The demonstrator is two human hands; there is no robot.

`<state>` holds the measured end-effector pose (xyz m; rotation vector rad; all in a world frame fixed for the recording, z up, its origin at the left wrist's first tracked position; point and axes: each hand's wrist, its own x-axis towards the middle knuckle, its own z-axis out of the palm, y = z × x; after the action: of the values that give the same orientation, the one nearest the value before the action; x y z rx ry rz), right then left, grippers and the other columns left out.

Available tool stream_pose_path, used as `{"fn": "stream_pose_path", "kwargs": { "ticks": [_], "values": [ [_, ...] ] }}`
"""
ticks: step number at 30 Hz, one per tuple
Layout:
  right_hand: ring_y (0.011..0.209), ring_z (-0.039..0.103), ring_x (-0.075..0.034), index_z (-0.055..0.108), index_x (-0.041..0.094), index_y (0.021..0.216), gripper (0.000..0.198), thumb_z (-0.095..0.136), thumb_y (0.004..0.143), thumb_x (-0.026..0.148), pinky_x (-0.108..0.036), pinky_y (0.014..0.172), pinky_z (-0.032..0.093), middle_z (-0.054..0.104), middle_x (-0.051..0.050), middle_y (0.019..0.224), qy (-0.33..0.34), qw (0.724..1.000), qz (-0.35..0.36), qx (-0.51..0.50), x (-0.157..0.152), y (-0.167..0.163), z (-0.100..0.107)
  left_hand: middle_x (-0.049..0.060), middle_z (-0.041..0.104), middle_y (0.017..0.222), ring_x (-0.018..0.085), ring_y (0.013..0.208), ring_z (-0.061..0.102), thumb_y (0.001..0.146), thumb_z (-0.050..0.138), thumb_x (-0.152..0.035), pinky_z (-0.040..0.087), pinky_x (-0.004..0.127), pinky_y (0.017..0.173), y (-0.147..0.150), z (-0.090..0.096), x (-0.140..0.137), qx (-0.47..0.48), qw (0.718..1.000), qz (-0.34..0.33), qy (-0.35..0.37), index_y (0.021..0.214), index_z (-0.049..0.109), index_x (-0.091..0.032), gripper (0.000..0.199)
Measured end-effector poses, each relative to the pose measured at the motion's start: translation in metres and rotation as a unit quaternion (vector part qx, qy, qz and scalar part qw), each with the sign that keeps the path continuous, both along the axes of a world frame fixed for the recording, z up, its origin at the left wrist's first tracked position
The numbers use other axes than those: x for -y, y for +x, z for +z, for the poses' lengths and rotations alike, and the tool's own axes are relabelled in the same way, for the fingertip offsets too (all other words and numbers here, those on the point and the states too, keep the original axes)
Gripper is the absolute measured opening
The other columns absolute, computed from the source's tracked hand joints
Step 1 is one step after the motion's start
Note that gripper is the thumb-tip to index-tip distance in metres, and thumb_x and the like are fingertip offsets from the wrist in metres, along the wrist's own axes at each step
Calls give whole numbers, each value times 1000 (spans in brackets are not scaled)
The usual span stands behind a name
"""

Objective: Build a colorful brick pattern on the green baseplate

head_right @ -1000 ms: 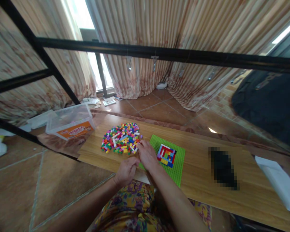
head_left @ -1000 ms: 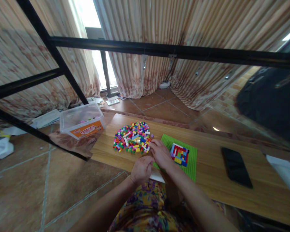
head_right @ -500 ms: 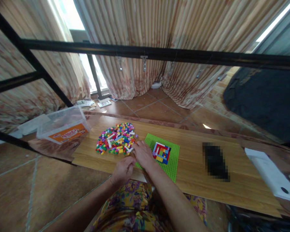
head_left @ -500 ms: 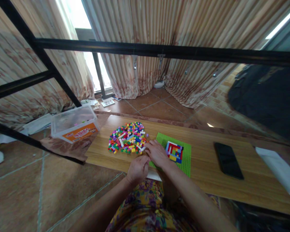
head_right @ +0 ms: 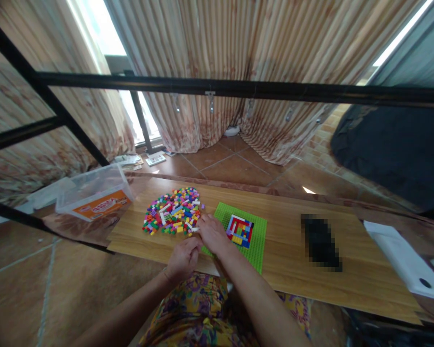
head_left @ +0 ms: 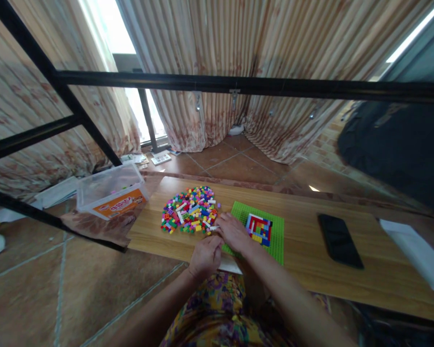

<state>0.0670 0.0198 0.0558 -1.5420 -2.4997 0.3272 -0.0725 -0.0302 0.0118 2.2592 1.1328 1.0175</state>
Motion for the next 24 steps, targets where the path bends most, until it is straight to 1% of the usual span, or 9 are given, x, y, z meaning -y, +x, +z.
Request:
{"fn": "stream_pose_path", "kwargs": {
  "ticks": [4,8,10,14,16,18,19,21,24],
  "values": [
    [93,57,-21,63,18,89,12,51,92,18,-32,82,45,65,-8,94,30,997,-48,-49,9,4,9,2,58,71,15,67,56,84,40,-8,44,26,64,-2,-2,0,-5,1000,1,-8,83,55,-19,19],
    [85,61,-18,63,19,93,22,41,96,24,-30,77,47,66,-6,91,34,970,-125,-208,25,23,16,3,59,72,16,67,57,83,39,-7,44,26,64,-3,-3,-1,-10,1000,2,-9,84,56,-19,20],
    [75,63,-17,64,19,97,27,41,96,33,-30,71,49,67,-5,85,21,930,-185,-317,34,39,15,3,60,73,16,69,57,83,40,-8,45,27,65,-3,-3,-2,-17,1000,3,-9,85,57,-19,20],
    [61,63,-17,66,16,99,41,52,87,53,-30,60,53,68,-4,71,-4,798,-341,-497,47,80,5,4,62,74,16,69,58,85,40,-9,46,27,66,-3,-3,-3,-27,1000,5,-6,84,57,-18,19],
    [64,65,-18,67,15,96,46,61,78,57,-32,62,56,70,-6,76,3,738,-382,-556,52,100,-1,4,62,74,16,70,59,85,40,-10,46,26,66,-3,-3,-3,-26,1000,6,-6,83,57,-18,20],
    [66,67,-19,67,15,91,48,70,69,58,-35,66,57,71,-6,78,5,704,-401,-587,55,115,-7,5,63,76,16,71,60,85,40,-9,47,26,65,-3,-3,-3,-26,1000,5,-6,83,58,-18,20],
    [67,68,-20,67,16,90,49,73,66,57,-36,68,58,72,-6,78,5,698,-406,-590,56,121,-9,5,64,76,16,71,60,85,40,-9,47,26,65,-4,-3,-3,-26,1000,5,-5,83,58,-18,20],
    [68,69,-21,67,16,89,48,74,65,57,-38,69,58,72,-6,75,4,706,-412,-576,58,127,-13,5,64,76,16,72,60,85,40,-9,48,27,66,-4,-2,-3,-25,1000,5,1,84,59,-18,21],
    [69,69,-22,67,17,89,40,66,75,54,-38,68,56,72,-7,75,3,752,-402,-521,60,125,-16,5,64,76,16,72,61,85,40,-9,49,27,67,-4,-2,-3,-24,1000,8,8,85,60,-18,22]
  ]
}}
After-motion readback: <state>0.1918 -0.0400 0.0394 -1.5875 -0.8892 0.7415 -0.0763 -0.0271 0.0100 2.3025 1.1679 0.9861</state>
